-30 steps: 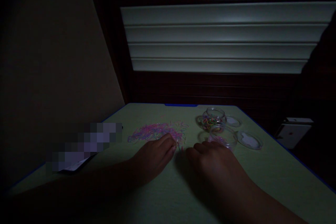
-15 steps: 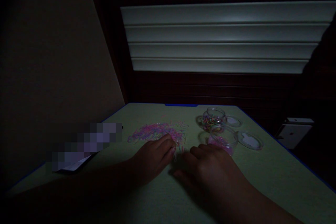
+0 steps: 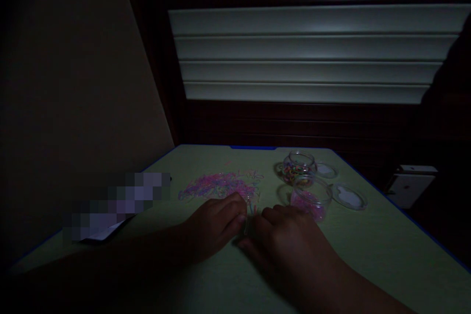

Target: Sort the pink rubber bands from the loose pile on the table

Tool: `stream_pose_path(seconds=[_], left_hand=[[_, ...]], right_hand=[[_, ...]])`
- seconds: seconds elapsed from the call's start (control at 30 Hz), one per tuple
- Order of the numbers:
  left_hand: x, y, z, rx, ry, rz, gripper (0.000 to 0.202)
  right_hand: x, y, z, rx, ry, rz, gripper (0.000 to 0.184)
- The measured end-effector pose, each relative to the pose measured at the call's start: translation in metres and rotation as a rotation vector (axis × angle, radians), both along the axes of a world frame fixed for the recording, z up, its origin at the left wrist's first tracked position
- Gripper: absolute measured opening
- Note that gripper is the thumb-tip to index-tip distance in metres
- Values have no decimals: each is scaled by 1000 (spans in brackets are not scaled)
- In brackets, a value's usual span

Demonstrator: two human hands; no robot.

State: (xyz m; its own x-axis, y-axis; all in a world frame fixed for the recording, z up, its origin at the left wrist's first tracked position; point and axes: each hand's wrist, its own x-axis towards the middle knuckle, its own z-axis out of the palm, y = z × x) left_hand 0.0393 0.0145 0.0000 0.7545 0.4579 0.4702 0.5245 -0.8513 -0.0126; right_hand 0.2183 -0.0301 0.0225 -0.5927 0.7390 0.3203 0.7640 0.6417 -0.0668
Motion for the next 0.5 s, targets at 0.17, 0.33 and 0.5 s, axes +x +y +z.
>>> stream_pose_path(seconds=[0.17,0.33,0.5], left_hand=[[0,0,2,-8,13,1,21],[-1,-1,1,-46,-2,15,19],[-1,-1,1,-78,-20,48,20]], right_hand=[[1,2,-2,9,4,-6,15],[5,3,3,13,-1,-9,14],[11,2,8,46,16,-44,19]])
